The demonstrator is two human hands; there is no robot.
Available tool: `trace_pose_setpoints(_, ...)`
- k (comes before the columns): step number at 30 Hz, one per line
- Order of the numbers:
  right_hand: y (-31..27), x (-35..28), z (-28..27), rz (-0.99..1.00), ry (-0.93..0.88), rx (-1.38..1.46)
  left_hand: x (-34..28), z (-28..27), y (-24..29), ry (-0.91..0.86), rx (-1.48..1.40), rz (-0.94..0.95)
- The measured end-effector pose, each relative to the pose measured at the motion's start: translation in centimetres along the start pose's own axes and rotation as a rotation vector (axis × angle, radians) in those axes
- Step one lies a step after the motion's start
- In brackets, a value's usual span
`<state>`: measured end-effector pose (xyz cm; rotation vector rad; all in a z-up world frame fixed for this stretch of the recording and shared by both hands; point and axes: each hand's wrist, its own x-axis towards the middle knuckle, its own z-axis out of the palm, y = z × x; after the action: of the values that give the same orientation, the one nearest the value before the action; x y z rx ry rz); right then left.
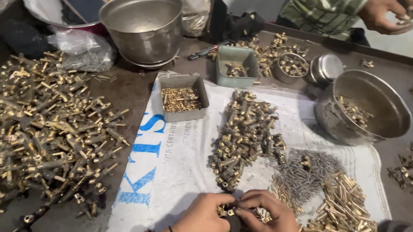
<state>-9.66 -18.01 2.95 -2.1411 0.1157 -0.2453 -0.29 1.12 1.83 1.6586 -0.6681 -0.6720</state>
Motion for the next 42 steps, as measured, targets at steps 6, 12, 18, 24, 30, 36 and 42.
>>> trace_pose_setpoints(6,1.1,0.8,-5.5,-0.026,0.185,-0.370,0.7,0.9,-1.5,-0.136,-0.290,-0.191)
trace_pose_setpoints(12,7.3,0.4,-13.6,0.319,0.393,-0.912,0.8,0.4,-0.7,-0.188,-0.415,-0.274)
trace_pose_setpoints(18,4.2,0.3,-11.5,0.390,0.464,-0.729,0.8,1.4,-3.4,-0.269,-0.313,-0.112)
trace_pose_setpoints(24,1.6,-0.4,-5.0,0.455,0.083,0.216,0.5,1.0,-0.9,-0.297,-0.291,-0.252)
trace_pose_setpoints(30,3.2,-1.2,-1.1,0.445,-0.079,0.427,-0.1,0.5,-0.5,-0.190,-0.094,-0.079)
trace_pose_setpoints(36,-0.9,-1.0,-1.5,-0.051,-0.041,-0.118,0.3,1.6,-2.8,-0.225,-0.047,-0.180)
trace_pose_setpoints(42,-0.2,-1.4,-2.1,-0.126,-0.120,-0.099,0.2,1.5,-3.1,-0.405,-0.564,-0.153)
